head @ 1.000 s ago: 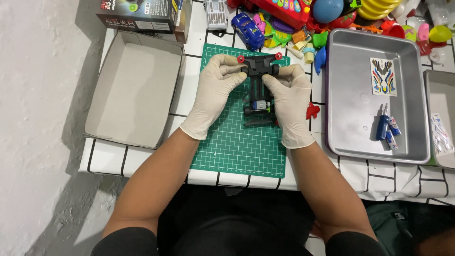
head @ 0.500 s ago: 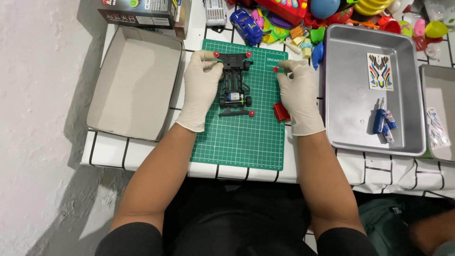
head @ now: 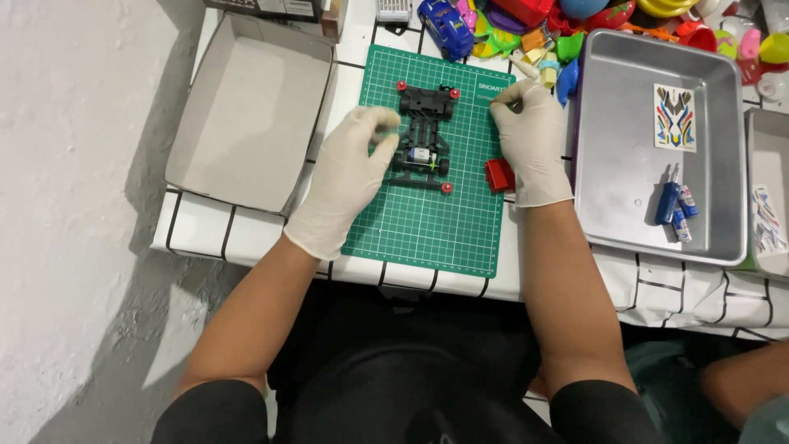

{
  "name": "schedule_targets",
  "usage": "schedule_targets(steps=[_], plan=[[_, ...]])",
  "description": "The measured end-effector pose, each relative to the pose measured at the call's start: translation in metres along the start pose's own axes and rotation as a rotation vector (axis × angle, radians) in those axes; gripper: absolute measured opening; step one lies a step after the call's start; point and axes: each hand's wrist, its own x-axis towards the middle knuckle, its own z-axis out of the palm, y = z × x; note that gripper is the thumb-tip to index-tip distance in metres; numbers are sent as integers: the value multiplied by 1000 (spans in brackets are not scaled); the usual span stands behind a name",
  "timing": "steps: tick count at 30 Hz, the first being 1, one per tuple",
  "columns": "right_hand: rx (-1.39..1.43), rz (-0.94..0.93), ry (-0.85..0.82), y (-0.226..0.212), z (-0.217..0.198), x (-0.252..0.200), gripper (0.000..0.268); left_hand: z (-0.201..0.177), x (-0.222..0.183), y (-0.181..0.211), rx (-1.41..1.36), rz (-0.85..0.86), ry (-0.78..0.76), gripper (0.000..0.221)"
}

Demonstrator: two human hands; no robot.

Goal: Assembling a small plastic toy car model by attaching gears, wheels, and a red body shell to a black chassis.

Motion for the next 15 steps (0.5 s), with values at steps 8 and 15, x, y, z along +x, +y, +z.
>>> schedule_targets(steps=[8,15], plan=[[475,-251,-223,-42,-1,-46,19,-9,-73,-35,198,246,-297,12],[590,-84,-433,-81,-1,-90,29,10,-82,-66,186,355,-283,7]])
